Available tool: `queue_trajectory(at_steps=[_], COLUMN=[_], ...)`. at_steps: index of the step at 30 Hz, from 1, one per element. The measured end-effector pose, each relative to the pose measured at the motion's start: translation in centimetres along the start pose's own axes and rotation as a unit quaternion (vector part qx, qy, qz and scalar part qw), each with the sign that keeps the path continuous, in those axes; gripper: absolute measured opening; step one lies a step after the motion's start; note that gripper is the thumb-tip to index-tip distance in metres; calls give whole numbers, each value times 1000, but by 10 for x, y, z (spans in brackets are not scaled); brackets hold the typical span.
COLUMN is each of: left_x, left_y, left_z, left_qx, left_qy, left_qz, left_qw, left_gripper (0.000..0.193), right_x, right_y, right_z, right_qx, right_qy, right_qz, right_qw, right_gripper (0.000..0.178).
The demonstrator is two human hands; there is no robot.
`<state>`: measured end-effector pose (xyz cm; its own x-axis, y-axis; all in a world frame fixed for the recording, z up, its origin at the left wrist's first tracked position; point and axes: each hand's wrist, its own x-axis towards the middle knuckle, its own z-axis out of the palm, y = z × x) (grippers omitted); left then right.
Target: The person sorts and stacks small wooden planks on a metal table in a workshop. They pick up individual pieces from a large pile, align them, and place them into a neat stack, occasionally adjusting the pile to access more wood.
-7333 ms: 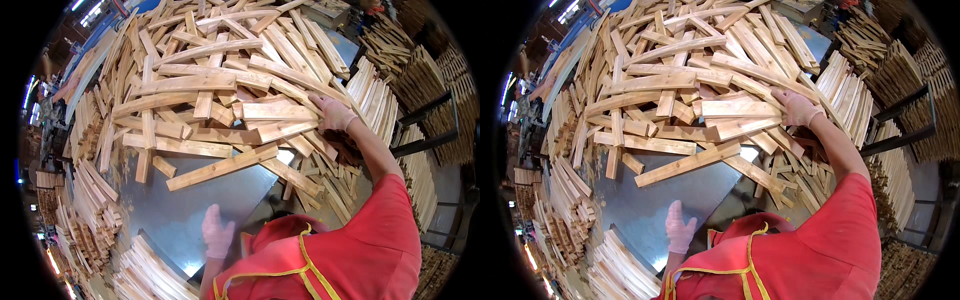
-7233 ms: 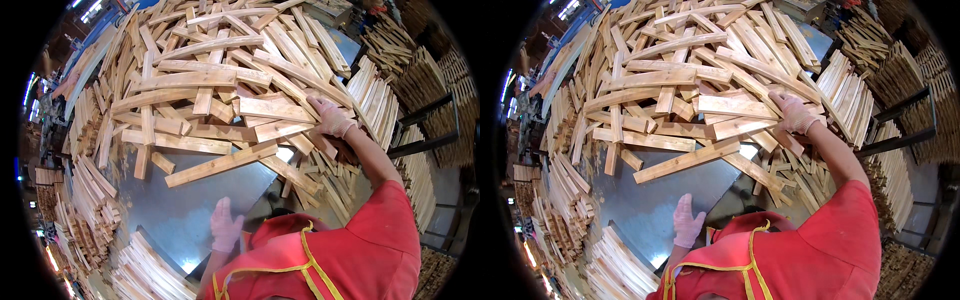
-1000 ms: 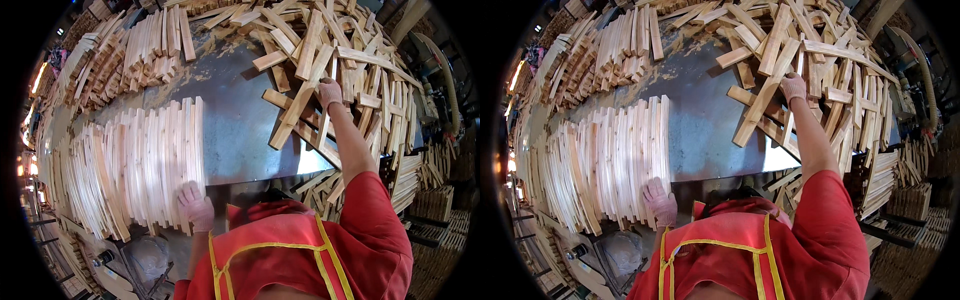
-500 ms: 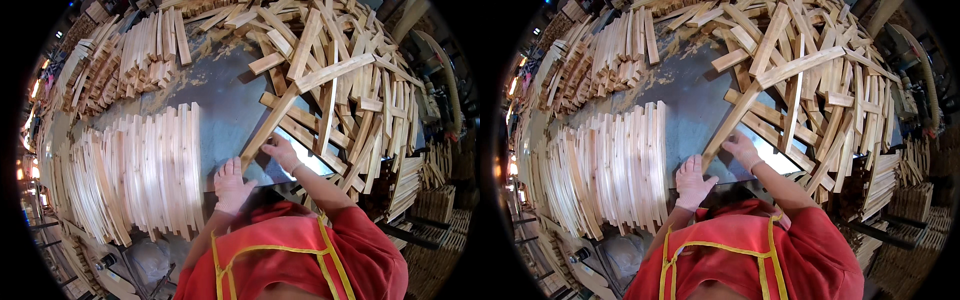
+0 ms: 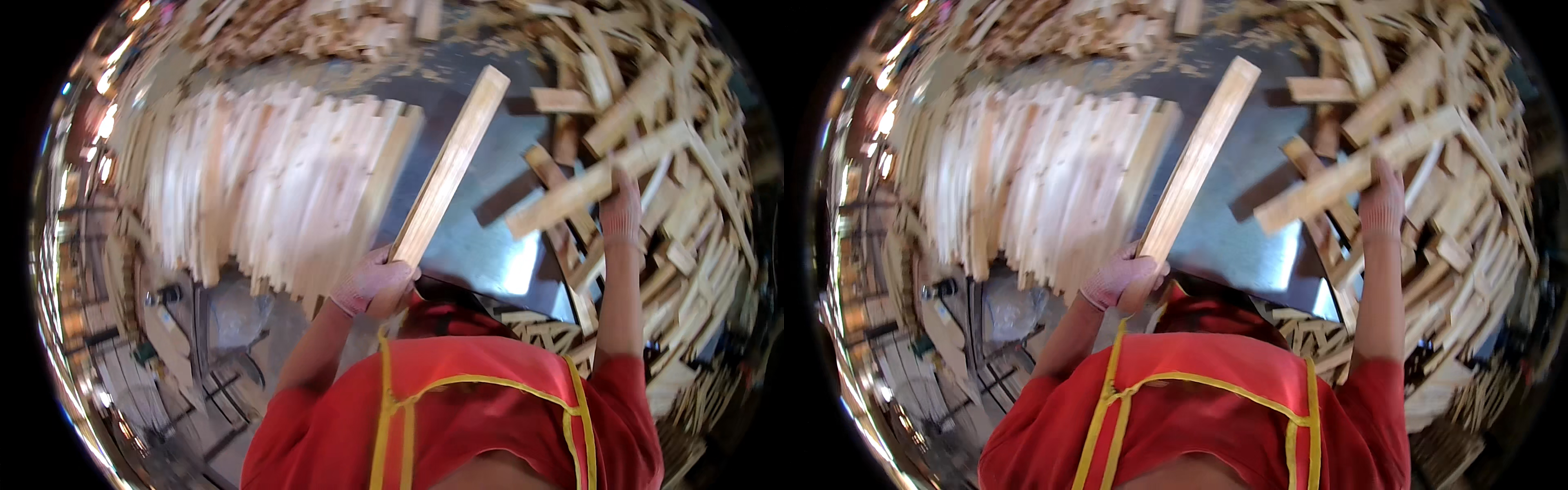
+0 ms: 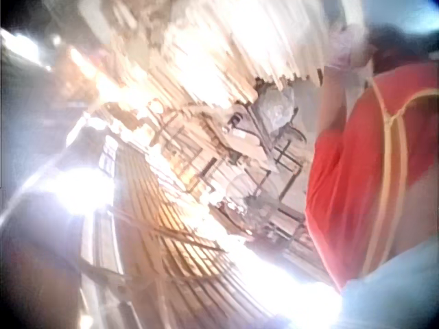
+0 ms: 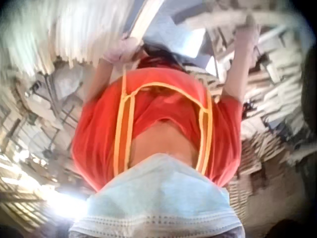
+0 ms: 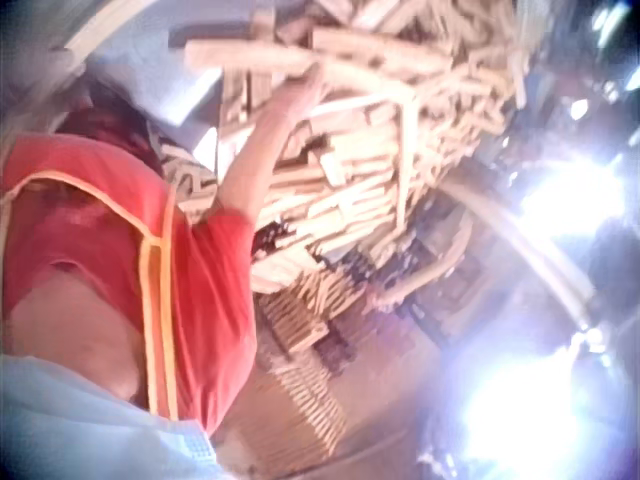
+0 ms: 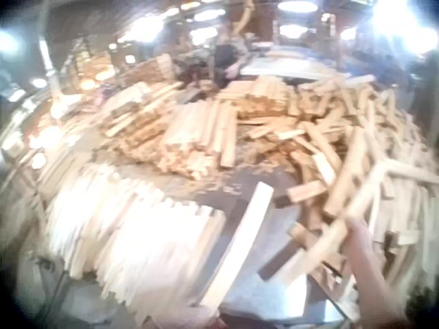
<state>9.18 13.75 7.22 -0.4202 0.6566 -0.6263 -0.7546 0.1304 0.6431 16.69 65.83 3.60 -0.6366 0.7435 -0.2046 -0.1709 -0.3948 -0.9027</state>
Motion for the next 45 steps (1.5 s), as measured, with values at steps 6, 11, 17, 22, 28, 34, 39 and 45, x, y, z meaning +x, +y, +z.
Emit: queue_trajectory(at_steps=[6,11,17,22,28,34,39,45], left_x=[-23,-52,-117,-152,-172,-83,-15,34], left_y=[32,42,63,126,132,63,14,-3], left_z=[-42,-107,-213,-302,-301,-242,-78,69], left_qx=[19,203,583,806,667,681,668,744], left_qy=[138,307,525,468,588,372,244,135], left_qz=[92,150,125,26,48,322,349,261], left_qw=[986,918,608,360,455,542,610,600], left_gripper=[52,54,46,58,72,77,80,93], right_x=[-161,-205,-245,-250,-202,-83,-19,-158], right_y=[112,198,162,174,143,60,39,97], right_z=[80,181,282,207,116,76,58,87], right_qx=[-134,-340,-319,-246,-64,172,52,-92], right_qy=[-53,-197,-382,-253,14,139,206,61], right_qz=[141,119,226,216,202,85,31,44], right_qw=[980,912,838,910,977,971,977,993], right_gripper=[31,40,59,62,50,68,34,38])
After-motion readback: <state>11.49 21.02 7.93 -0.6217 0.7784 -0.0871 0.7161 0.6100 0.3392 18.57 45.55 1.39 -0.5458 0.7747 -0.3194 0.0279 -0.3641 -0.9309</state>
